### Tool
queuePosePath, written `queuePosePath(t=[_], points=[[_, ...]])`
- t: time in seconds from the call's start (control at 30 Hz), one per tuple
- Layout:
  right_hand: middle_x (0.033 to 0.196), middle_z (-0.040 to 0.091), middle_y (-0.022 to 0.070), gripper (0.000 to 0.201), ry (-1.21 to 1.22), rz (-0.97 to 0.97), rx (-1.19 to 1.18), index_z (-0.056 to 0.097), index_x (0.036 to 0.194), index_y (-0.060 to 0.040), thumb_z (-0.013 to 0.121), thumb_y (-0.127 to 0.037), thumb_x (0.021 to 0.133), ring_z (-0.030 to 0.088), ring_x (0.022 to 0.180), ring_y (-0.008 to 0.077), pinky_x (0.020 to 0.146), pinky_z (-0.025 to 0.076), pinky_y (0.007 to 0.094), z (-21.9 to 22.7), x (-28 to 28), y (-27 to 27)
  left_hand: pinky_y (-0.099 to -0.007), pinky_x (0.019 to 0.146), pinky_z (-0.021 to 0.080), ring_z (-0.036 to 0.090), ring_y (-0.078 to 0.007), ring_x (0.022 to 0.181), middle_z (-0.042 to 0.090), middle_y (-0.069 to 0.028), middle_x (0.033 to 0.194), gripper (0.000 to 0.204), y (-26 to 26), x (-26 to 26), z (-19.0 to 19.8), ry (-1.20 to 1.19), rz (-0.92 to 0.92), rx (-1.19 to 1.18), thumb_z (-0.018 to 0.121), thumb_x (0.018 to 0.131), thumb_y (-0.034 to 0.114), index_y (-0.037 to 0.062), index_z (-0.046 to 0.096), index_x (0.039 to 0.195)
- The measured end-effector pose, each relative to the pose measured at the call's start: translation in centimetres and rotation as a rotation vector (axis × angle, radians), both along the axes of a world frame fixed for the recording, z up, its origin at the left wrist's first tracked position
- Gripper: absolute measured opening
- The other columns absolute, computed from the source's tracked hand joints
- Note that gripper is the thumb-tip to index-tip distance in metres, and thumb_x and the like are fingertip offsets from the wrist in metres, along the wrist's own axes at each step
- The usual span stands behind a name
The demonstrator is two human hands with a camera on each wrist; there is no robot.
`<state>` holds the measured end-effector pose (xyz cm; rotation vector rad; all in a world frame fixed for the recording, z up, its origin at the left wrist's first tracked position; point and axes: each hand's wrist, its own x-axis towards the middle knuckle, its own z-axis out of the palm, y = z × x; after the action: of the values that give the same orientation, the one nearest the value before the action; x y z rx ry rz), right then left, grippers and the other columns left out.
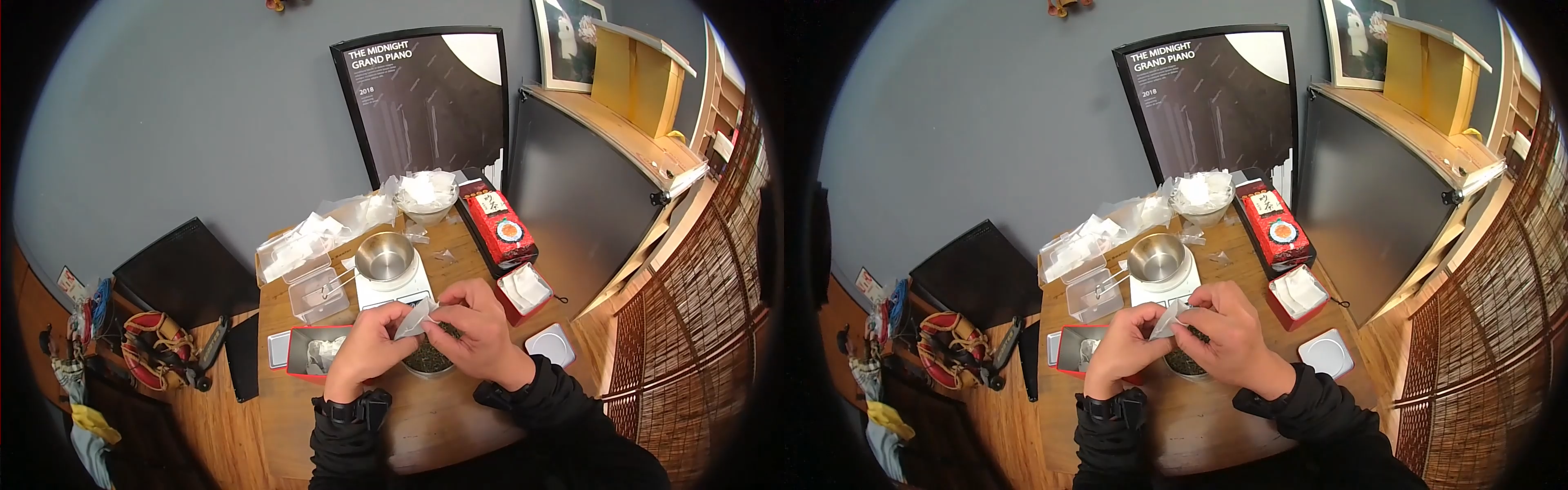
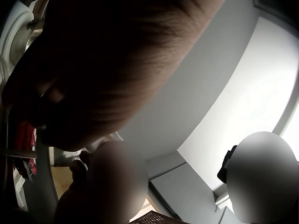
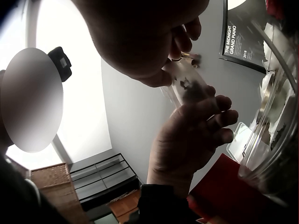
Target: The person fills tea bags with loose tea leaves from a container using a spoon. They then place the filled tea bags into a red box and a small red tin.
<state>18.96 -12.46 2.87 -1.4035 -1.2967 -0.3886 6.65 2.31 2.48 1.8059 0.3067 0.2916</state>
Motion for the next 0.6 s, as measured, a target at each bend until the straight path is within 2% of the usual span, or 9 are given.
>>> queuePosePath(t=[0.23, 0.33, 0.4, 0.6], points=[[0.089, 0.061, 0.0088, 0.016, -0.04, 0.052, -0.037, 0.068, 0.08, -0.0041, 0.079, -0.003, 0.069, 0.06, 0.077, 0.0256, 0.063, 0.047, 0.0358, -0.5, 0.67, 0.1, -0.0285, 0.068, 0.05, 0.06, -0.0109, 0.077, 0.069, -0.0074, 0.083, 0.025, 0.42, 0.12, -0.45, -0.013, 0.048, 0.12, 0.069, 0.075, 0.002, -0.0036, 0.067, 0.1], [0.091, 0.061, 0.0096, 0.016, -0.051, 0.036, -0.03, 0.068, 0.08, -0.0039, 0.08, -0.003, 0.069, 0.06, 0.077, 0.0262, 0.065, 0.048, 0.0358, -0.56, 0.63, 0.09, -0.0302, 0.07, 0.051, 0.063, -0.0145, 0.077, 0.07, -0.0108, 0.084, 0.027, 0.2, 0.17, -0.19, -0.042, 0.087, 0.251, 0.069, 0.075, 0.003, -0.0035, 0.067, 0.1], [0.096, 0.062, 0.0111, 0.017, 0.052, 0.039, -0.058, 0.069, 0.081, -0.0037, 0.08, -0.007, 0.07, 0.06, 0.079, 0.0278, 0.07, 0.049, 0.037, -0.35, 0.32, 0.07, -0.0311, 0.072, 0.051, 0.064, -0.017, 0.077, 0.07, -0.0124, 0.085, 0.027, 0.08, 0.17, 0.06, -0.045, 0.087, 0.27, 0.069, 0.075, 0.003, -0.0031, 0.067, 0.102], [0.099, 0.063, 0.0132, 0.018, -0.003, 0.072, -0.104, 0.07, 0.087, -0.0036, 0.08, -0.012, 0.074, 0.062, 0.084, 0.0315, 0.076, 0.05, 0.0403, -0.47, 0.55, 0.35, -0.0313, 0.071, 0.051, 0.062, -0.0148, 0.077, 0.069, -0.0118, 0.085, 0.025, 0.08, 0.1, 0.06, -0.038, 0.072, 0.269, 0.07, 0.078, 0.004, -0.0033, 0.067, 0.102]])
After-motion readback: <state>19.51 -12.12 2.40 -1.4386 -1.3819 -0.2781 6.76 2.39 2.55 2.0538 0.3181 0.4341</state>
